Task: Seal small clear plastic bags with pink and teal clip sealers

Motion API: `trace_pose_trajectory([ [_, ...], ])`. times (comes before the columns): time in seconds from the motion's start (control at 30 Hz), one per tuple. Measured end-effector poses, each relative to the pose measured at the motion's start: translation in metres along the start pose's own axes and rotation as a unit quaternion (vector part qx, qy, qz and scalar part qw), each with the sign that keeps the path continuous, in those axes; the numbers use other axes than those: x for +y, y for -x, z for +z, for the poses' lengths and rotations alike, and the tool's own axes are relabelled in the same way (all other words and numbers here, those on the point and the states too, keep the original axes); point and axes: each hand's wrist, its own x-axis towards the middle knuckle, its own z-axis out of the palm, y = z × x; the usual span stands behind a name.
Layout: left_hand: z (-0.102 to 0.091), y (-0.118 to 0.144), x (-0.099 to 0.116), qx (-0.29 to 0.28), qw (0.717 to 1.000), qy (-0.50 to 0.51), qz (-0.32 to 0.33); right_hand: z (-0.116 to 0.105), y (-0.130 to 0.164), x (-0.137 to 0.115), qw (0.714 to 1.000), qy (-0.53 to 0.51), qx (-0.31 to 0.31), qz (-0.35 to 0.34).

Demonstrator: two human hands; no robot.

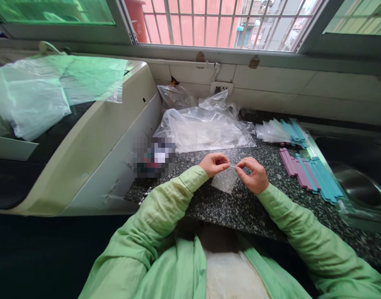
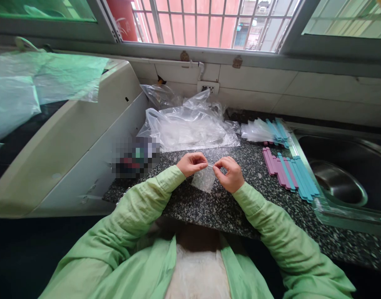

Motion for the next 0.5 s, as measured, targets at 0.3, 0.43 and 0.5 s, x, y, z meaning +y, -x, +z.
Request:
trace_pose_trajectory([
  [0.3,-0.0047,-0.0025,-0.0024,0.031,0.999,0.022,-0.007,-0.0031,-0.0006,0.0034,1.0,0.007,0.023,0.0],
  [0.43,-0.0062,-0.0027,-0.0032,0.049,0.999,0.017,-0.001,-0.0037,-0.0008,0.0038,1.0,0.01,0.03,-0.002],
  [0.5,-0.0064,-0.0026,-0.0032,0.047,0.999,0.009,0.003,-0.0033,-0.0007,0.0038,0.999,0.011,0.032,-0.005],
])
